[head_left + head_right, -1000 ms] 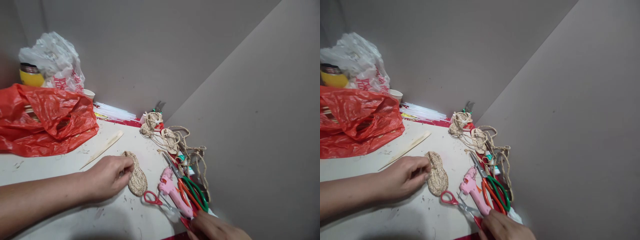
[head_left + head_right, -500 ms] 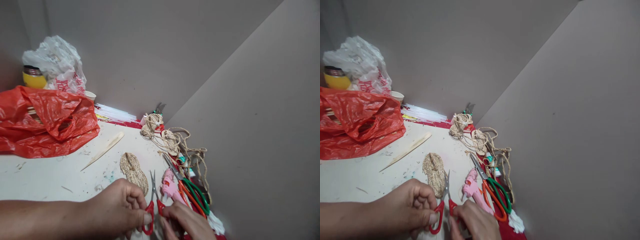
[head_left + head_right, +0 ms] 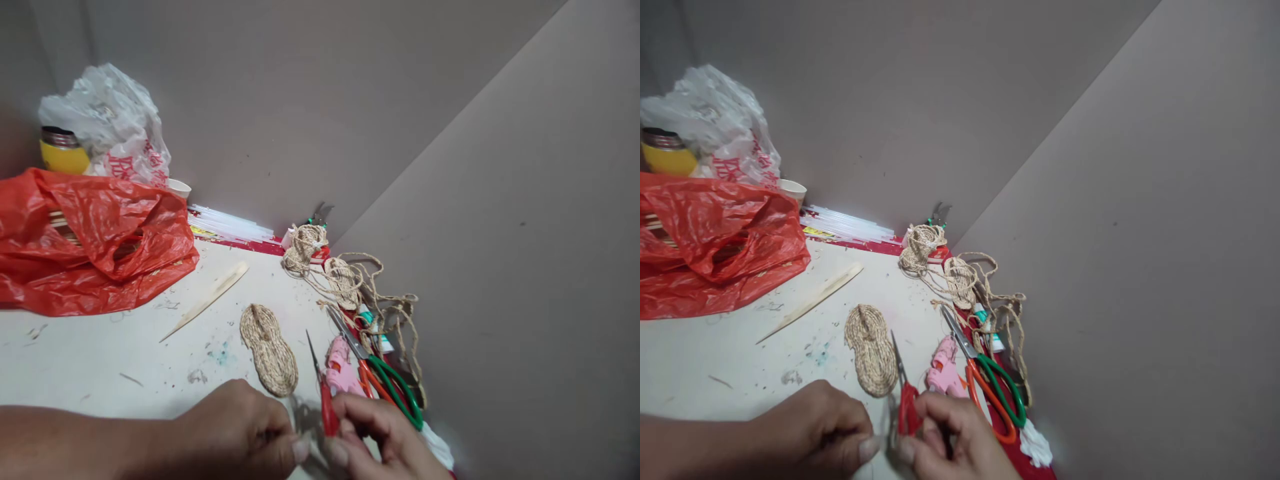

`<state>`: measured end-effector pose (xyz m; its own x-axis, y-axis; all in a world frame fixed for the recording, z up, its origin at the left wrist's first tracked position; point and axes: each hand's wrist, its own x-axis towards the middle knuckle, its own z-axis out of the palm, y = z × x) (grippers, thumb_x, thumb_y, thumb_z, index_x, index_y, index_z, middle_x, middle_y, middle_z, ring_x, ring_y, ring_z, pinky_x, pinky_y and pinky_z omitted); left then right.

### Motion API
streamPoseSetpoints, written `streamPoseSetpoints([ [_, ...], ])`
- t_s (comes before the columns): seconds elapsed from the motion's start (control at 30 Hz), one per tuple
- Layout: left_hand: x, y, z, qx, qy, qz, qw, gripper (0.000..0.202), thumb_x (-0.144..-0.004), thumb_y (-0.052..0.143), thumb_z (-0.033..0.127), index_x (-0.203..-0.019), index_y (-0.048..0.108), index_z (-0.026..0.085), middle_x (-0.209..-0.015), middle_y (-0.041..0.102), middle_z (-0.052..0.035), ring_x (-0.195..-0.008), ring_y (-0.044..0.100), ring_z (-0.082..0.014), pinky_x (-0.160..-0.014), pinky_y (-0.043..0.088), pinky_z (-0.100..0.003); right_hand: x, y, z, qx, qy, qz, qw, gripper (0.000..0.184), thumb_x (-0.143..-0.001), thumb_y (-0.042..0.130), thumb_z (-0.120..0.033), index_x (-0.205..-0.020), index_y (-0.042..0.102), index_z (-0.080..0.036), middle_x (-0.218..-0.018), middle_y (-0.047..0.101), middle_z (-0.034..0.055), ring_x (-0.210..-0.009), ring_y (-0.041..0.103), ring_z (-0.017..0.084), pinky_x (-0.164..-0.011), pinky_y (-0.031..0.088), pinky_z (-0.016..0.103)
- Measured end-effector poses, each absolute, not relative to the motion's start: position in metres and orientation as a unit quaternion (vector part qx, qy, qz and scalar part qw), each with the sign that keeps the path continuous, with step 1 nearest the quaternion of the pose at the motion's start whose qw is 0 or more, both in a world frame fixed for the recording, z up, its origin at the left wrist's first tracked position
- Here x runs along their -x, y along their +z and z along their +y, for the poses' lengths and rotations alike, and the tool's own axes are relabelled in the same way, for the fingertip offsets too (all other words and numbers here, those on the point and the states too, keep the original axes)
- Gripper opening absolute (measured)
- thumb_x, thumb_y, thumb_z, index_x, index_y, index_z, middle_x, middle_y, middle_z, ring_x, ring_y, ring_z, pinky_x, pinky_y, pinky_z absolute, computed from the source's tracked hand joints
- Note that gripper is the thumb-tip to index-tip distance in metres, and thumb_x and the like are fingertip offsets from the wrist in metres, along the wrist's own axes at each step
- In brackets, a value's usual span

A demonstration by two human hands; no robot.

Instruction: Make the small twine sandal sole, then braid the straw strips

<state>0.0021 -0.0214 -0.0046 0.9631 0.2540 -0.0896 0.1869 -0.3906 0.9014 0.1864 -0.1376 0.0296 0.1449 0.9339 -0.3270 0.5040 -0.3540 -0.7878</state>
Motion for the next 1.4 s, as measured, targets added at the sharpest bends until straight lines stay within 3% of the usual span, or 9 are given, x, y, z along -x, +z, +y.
streamPoseSetpoints([
  [0.1,-0.004,-0.012,-0.02,-0.946,0.061,0.109,0.299,0.016,-0.083,0.051,0.031,-0.081,0.059,0.018,-0.077,0.06,-0.0021,-0.065,0.051,-0.0149,-0.059,0.039,-0.025,-0.202,0.042,-0.135,0.717,0.388,-0.51,0.276,0.043,-0.081,0.05,-0.056,-0.062,0.046,-0.018,-0.06,0.033,-0.0035,-0.056,0.031,0.01,-0.05,0.029,0.02],
  [0.17,-0.006,-0.019,-0.019,-0.976,0.081,0.087,0.183,0.017,-0.083,0.05,0.028,-0.095,0.057,0.018,-0.093,0.061,-0.0069,-0.081,0.054,-0.0205,-0.068,0.043,-0.031,-0.21,0.046,-0.133,0.714,0.396,-0.502,0.284,0.045,-0.084,0.047,-0.058,-0.063,0.048,-0.018,-0.059,0.033,-0.0036,-0.052,0.028,0.009,-0.046,0.026,0.02],
  [0.27,-0.009,-0.025,-0.017,-0.989,0.085,0.059,0.105,0.023,-0.085,0.048,0.026,-0.106,0.053,0.018,-0.099,0.059,-0.008,-0.088,0.053,-0.0223,-0.071,0.043,-0.033,-0.214,0.045,-0.128,0.711,0.428,-0.464,0.309,0.051,-0.087,0.039,-0.06,-0.065,0.054,-0.016,-0.055,0.032,-0.0043,-0.049,0.027,0.009,-0.044,0.025,0.021],
  [0.37,-0.009,-0.022,-0.012,-0.992,0.099,0.04,0.068,0.019,-0.086,0.048,0.029,-0.1,0.054,0.018,-0.091,0.058,-0.0066,-0.082,0.051,-0.0218,-0.066,0.04,-0.033,-0.214,0.041,-0.124,0.697,0.466,-0.419,0.348,0.059,-0.088,0.031,-0.062,-0.064,0.056,-0.015,-0.048,0.034,-0.0041,-0.046,0.03,0.009,-0.045,0.027,0.022],
  [0.57,0.008,-0.011,0.001,-0.989,0.124,0.028,0.081,0.016,-0.088,0.046,0.032,-0.079,0.053,0.02,-0.074,0.057,-0.0032,-0.071,0.048,-0.0186,-0.066,0.035,-0.034,-0.221,0.034,-0.126,0.646,0.514,-0.411,0.387,0.046,-0.08,0.051,-0.061,-0.068,0.052,-0.017,-0.052,0.038,-0.0055,-0.042,0.027,0.006,-0.043,0.025,0.02],
  [0.7,0.028,-0.015,0.004,-0.987,0.114,0.046,0.105,0.018,-0.09,0.043,0.027,-0.076,0.052,0.021,-0.072,0.056,-0.002,-0.07,0.046,-0.017,-0.069,0.034,-0.033,-0.221,0.037,-0.13,0.666,0.521,-0.432,0.314,0.045,-0.073,0.059,-0.062,-0.072,0.05,-0.018,-0.057,0.038,-0.0056,-0.047,0.027,0.006,-0.044,0.025,0.019],
  [0.93,0.051,-0.019,0.001,-0.972,0.094,0.15,0.156,0.014,-0.08,0.056,0.032,-0.074,0.05,0.021,-0.081,0.056,-0.0018,-0.072,0.046,-0.017,-0.064,0.034,-0.031,-0.207,0.04,-0.123,0.672,0.456,-0.555,0.182,0.044,-0.083,0.048,-0.054,-0.058,0.038,-0.019,-0.056,0.035,-0.004,-0.054,0.03,0.01,-0.048,0.027,0.021],
  [1.2,0.05,-0.024,0.0,-0.958,0.133,0.179,0.179,0.012,-0.077,0.058,0.031,-0.078,0.051,0.021,-0.095,0.059,-0.0045,-0.08,0.051,-0.0181,-0.07,0.04,-0.03,-0.194,0.032,-0.11,0.693,0.317,-0.645,0.057,0.032,-0.089,0.043,-0.038,-0.064,0.05,-0.02,-0.057,0.051,-0.002,-0.051,0.04,0.01,-0.048,0.03,0.021],
  [1.4,0.05,-0.027,0.001,-0.955,0.116,0.177,0.205,0.012,-0.076,0.058,0.028,-0.08,0.049,0.021,-0.113,0.059,-0.0029,-0.089,0.051,-0.0201,-0.076,0.039,-0.034,-0.183,0.03,-0.099,0.685,0.247,-0.684,0.043,0.031,-0.089,0.043,-0.037,-0.066,0.054,-0.02,-0.057,0.056,-0.0006,-0.05,0.045,0.01,-0.048,0.029,0.023],
])
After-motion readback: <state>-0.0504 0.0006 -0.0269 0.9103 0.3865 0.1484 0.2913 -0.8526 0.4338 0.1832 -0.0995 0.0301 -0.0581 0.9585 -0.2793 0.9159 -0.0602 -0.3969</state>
